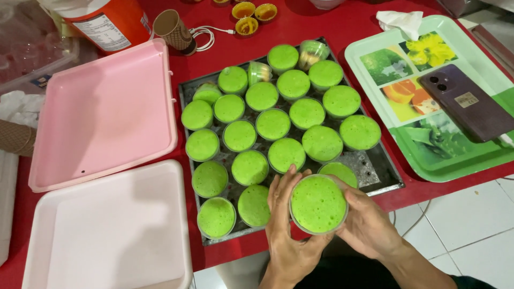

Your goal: Unmolding small green steamed cakes from individual plastic molds and arranging them neatly on a tray.

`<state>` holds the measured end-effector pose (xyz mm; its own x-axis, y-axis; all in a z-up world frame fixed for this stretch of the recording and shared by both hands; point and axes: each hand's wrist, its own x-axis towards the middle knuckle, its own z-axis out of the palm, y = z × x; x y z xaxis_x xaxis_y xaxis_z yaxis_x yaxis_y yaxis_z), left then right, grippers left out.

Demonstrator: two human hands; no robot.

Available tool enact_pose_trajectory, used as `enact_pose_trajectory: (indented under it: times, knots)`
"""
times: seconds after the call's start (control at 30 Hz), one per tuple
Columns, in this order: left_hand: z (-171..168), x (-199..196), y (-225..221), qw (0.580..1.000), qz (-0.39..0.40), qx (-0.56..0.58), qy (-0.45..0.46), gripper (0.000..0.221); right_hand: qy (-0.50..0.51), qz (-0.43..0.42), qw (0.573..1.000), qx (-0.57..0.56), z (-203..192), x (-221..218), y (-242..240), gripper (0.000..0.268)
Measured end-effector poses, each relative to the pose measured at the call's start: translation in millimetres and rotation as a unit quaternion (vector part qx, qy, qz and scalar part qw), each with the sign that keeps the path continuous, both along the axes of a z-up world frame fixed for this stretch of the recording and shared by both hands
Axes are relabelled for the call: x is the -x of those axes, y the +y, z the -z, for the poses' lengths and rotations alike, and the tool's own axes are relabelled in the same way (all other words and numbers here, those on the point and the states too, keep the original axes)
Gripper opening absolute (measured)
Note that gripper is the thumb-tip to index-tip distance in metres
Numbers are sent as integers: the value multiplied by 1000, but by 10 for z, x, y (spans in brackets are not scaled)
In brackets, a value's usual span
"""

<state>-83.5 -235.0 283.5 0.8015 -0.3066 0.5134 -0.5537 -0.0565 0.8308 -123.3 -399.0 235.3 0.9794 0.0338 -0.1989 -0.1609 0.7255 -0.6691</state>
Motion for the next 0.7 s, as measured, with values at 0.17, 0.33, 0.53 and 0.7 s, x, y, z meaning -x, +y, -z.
enact_pose_trajectory:
  times: [0.17,0.33,0.53,0.7]
  knots:
    - [55,-21,30,997,-63,5,-37,64,-82,-44,995,46,-135,-40,23,58]
    - [86,2,70,998,-49,28,15,72,-77,-29,988,128,-306,-63,81,63]
    - [17,-22,154,992,12,55,114,78,-113,-27,980,163,-398,-79,180,76]
    - [87,-25,207,999,-13,2,29,68,-114,-29,953,279,-580,-52,197,94]
